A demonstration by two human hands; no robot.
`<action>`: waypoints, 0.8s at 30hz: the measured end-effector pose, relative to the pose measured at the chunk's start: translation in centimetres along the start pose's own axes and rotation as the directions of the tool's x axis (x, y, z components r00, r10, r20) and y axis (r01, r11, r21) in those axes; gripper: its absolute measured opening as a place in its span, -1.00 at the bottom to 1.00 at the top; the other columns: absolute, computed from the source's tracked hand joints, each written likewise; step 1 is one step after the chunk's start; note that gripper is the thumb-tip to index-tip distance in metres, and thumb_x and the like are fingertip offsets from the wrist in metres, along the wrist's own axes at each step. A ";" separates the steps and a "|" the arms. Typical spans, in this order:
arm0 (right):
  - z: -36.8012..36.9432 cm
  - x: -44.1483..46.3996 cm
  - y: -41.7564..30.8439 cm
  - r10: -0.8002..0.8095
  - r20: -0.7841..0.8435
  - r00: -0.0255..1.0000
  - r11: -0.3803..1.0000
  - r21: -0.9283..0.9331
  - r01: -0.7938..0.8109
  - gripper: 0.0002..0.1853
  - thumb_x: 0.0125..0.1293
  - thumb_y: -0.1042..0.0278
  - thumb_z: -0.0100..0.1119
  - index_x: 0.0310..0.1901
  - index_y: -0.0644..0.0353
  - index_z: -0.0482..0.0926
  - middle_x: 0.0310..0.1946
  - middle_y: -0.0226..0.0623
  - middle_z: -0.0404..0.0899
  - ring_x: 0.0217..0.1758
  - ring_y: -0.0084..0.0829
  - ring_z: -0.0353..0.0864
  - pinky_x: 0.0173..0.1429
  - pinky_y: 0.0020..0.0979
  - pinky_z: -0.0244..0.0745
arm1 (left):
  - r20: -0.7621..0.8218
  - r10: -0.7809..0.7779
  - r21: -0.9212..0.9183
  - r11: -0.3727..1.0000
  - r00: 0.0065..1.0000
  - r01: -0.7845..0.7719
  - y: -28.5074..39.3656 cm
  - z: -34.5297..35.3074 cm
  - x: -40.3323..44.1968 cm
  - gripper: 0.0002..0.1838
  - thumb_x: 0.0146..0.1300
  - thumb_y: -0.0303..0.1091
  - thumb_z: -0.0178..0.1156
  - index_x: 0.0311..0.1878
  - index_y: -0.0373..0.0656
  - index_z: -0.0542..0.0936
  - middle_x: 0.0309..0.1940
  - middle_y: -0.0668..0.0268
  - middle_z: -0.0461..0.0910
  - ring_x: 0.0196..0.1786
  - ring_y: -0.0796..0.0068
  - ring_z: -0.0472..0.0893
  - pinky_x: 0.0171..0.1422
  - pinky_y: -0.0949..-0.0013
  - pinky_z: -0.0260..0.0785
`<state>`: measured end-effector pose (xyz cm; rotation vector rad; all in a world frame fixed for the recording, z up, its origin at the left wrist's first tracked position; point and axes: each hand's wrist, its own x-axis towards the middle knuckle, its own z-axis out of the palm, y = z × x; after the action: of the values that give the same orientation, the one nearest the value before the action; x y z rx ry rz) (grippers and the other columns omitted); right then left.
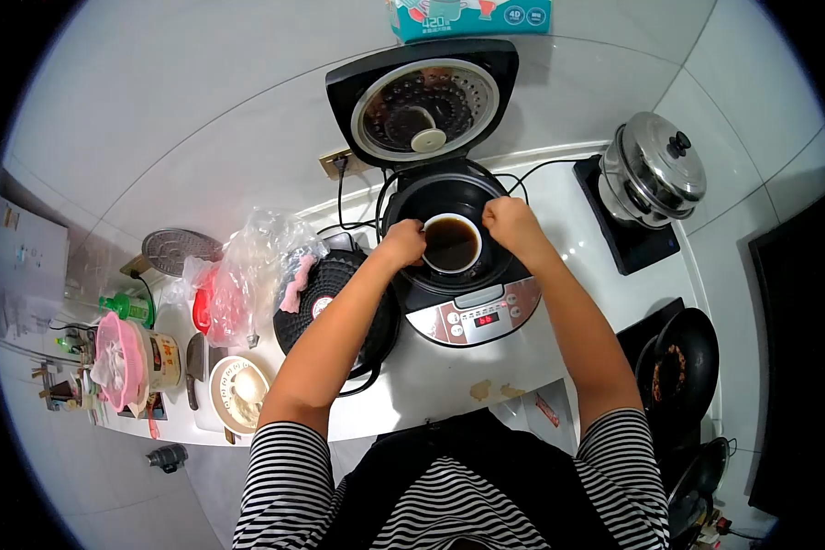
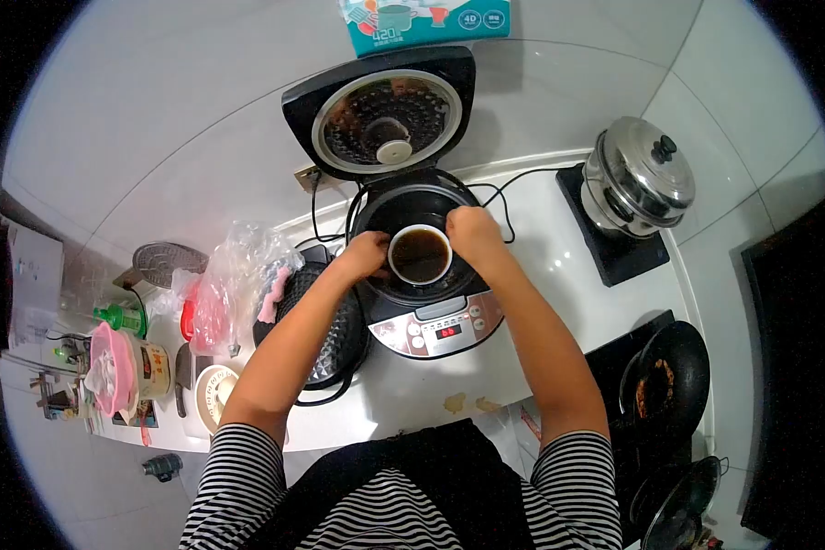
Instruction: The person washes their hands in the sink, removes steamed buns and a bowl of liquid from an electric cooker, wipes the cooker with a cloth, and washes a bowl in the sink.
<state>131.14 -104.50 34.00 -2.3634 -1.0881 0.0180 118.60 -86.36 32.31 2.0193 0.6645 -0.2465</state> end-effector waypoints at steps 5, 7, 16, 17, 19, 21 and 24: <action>2.5 2.0 -0.3 0.065 0.264 0.962 0.987 -0.158 -0.023 -0.89 0.00 0.56 0.18 -0.39 0.30 0.65 -0.35 0.11 0.61 -0.19 0.03 0.64 -0.05 -0.14 0.55 | 0.040 -0.083 0.292 0.954 0.996 0.068 2.1 0.2 0.8 -0.62 0.20 -0.33 0.12 0.00 -0.44 0.53 -0.04 -0.08 0.56 -0.01 0.07 0.60 0.02 0.25 0.52; 3.0 2.9 -0.7 0.092 0.325 0.941 0.977 -0.214 -0.022 -0.87 0.03 0.55 0.18 -0.36 0.30 0.66 -0.33 0.11 0.62 -0.16 0.01 0.64 -0.04 -0.15 0.55 | 0.052 -0.188 0.313 0.936 0.981 0.163 2.7 0.5 1.3 -0.63 0.15 -0.30 0.17 -0.08 -0.43 0.57 -0.08 -0.06 0.58 -0.01 0.10 0.61 0.03 0.23 0.51; 5.3 4.8 -0.8 0.360 0.536 0.764 0.929 -0.279 -0.243 -0.86 0.13 0.59 0.12 -0.32 0.46 0.63 -0.44 0.05 0.65 -0.40 -0.18 0.72 -0.34 -0.25 0.64 | 0.223 -0.235 0.678 0.735 0.946 0.022 1.5 2.4 4.8 -0.78 0.14 -0.32 0.21 -0.27 -0.29 0.67 -0.31 0.09 0.67 -0.13 0.33 0.68 -0.06 0.41 0.55; 5.6 4.9 -0.7 0.398 0.550 0.734 0.915 -0.290 -0.279 -0.86 0.15 0.60 0.10 -0.31 0.47 0.62 -0.44 0.03 0.66 -0.44 -0.20 0.72 -0.40 -0.25 0.65 | 0.163 -0.401 0.513 0.815 0.902 0.269 1.7 2.7 5.0 -0.79 0.17 -0.33 0.19 -0.28 -0.28 0.68 -0.34 0.13 0.69 -0.16 0.39 0.70 -0.09 0.47 0.55; 6.1 5.2 -0.4 0.430 0.551 0.715 0.902 -0.283 -0.325 -0.86 0.16 0.61 0.09 -0.31 0.48 0.62 -0.45 0.04 0.65 -0.46 -0.19 0.71 -0.43 -0.24 0.64 | 0.166 -0.452 0.430 0.833 0.876 0.349 1.0 3.5 6.0 -0.77 0.25 -0.40 0.05 -0.27 -0.33 0.64 -0.43 0.11 0.68 -0.30 0.39 0.70 -0.23 0.41 0.57; 6.4 5.4 -0.3 0.460 0.551 0.696 0.888 -0.275 -0.369 -0.86 0.16 0.62 0.09 -0.32 0.49 0.62 -0.46 0.05 0.65 -0.48 -0.19 0.71 -0.46 -0.24 0.64 | 0.174 -0.502 0.342 0.838 0.847 0.426 1.7 3.2 5.3 -0.72 0.33 -0.46 -0.09 -0.26 -0.39 0.61 -0.53 0.09 0.67 -0.44 0.38 0.71 -0.37 0.36 0.59; 6.8 5.5 0.1 0.487 0.564 0.667 0.872 -0.276 -0.404 -0.86 0.18 0.63 0.07 -0.33 0.49 0.62 -0.49 0.05 0.65 -0.48 -0.19 0.71 -0.47 -0.26 0.64 | 0.183 -0.442 0.419 0.843 0.878 0.337 2.1 2.7 4.9 -0.74 0.33 -0.47 -0.08 -0.26 -0.39 0.60 -0.49 0.08 0.67 -0.44 0.35 0.71 -0.37 0.37 0.59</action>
<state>133.39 -97.56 29.24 -2.7668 -0.7311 1.0085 124.07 -87.77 30.40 2.1294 0.9039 -0.9490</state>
